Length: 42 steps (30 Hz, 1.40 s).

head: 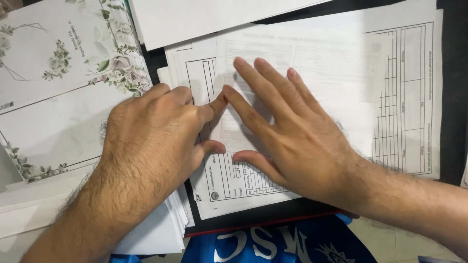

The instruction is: Folding printed documents and inserting them into envelopes

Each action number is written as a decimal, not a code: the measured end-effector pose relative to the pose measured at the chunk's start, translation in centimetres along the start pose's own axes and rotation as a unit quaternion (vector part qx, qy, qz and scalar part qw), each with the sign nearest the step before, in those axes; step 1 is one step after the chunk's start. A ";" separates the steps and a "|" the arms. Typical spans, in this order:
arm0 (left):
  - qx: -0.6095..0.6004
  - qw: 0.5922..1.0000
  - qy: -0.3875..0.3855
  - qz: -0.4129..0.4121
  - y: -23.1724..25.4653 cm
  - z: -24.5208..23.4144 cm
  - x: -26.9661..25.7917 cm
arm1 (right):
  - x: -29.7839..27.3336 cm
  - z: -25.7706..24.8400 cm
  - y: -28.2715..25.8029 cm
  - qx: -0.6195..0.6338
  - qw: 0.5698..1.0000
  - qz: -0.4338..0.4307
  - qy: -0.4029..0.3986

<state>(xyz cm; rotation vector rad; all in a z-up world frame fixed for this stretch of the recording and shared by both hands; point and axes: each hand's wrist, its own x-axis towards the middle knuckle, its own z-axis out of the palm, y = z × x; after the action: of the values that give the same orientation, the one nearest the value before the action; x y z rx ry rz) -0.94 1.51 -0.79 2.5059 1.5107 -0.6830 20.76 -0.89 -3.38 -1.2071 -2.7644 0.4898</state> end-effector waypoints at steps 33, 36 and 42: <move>0.034 0.996 -0.072 -0.040 0.5 -0.8 0.2 | -13.1 0.4 4.8 -0.005 0.975 0.222 0.011; 0.042 0.999 -0.013 -0.014 0.3 -0.2 -0.1 | -13.2 0.7 4.8 -0.019 0.976 0.217 0.020; 0.052 0.999 0.010 -0.008 -0.2 0.2 -0.3 | -13.3 0.8 4.8 -0.037 0.977 0.210 0.033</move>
<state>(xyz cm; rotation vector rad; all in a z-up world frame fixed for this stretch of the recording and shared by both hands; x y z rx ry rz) -1.24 1.33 -0.81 2.5852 1.5416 -0.7611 33.08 -7.69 -5.07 -1.8010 -2.4908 0.3678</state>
